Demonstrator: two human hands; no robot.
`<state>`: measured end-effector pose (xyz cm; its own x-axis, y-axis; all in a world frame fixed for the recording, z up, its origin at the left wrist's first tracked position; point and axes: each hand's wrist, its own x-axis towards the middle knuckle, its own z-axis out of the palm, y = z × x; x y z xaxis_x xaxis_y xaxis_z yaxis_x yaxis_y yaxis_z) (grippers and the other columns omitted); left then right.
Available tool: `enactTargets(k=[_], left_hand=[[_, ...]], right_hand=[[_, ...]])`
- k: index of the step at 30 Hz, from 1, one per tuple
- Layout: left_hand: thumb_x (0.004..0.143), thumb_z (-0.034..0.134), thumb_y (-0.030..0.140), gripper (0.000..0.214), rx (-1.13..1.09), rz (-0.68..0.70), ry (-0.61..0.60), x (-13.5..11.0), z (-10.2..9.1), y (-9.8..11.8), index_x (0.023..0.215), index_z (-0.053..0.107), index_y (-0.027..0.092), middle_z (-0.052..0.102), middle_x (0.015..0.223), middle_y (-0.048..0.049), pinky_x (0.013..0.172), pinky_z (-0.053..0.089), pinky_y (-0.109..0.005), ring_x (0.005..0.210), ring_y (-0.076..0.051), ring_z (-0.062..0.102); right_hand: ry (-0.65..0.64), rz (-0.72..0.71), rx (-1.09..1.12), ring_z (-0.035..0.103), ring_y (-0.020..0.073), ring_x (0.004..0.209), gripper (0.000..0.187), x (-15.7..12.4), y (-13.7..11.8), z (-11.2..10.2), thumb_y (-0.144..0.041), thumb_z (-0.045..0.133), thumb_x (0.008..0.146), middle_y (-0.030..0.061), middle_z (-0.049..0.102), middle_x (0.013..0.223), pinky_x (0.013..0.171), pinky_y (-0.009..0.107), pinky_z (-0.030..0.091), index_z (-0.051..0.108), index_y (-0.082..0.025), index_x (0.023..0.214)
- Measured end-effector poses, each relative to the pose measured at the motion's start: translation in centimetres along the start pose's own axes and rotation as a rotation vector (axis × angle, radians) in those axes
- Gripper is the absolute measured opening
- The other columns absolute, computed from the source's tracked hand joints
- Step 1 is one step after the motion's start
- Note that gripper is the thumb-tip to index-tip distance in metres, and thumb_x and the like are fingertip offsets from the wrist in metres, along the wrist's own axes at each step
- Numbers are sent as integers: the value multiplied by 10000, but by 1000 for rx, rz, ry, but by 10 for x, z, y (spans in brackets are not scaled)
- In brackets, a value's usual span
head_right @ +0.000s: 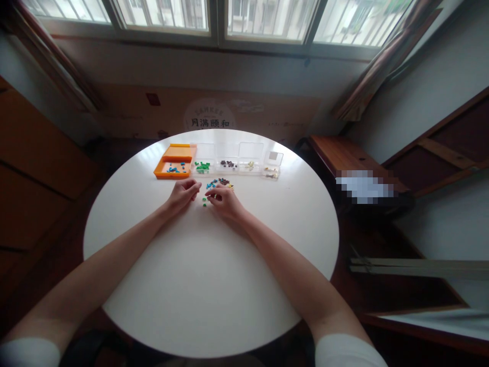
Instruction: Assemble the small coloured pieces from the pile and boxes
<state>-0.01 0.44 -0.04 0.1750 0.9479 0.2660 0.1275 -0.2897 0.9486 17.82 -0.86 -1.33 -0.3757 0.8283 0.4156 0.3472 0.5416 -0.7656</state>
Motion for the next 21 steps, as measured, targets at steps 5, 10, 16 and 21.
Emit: enactTargets(k=[5,10,16,21], left_hand=[[765,613,364,326,5,4,4,-1,1,2,545,520,141,452,422,47,401,289,-170,379,-43,388],[761,617,370,328,-1,11,-5,1,2,-1,549,520,139,451,423,51,392,288,-167,375,-41,389],[774,615,366,332,9,18,-12,1,0,-1,562,528,125,450,430,50,394,294,-148,384,-30,386],[751,657,375,275,-22,10,-94,-2,-1,-1,700,594,112,510,536,31,405,362,-148,431,-40,445]], right_hand=[[-8,17,-92,470,81,589,128,0,-1,3,-173,605,776,20,552,764,610,236,409,709,-159,850],[-27,24,-191,477,89,627,95,1,0,9,-197,635,774,15,541,760,655,242,407,709,-162,823],[-5,0,-147,474,88,636,87,3,0,10,-161,606,788,13,529,750,645,232,397,689,-155,762],[122,57,106,482,84,592,130,5,3,4,-274,612,798,15,574,742,576,225,400,657,-152,799]])
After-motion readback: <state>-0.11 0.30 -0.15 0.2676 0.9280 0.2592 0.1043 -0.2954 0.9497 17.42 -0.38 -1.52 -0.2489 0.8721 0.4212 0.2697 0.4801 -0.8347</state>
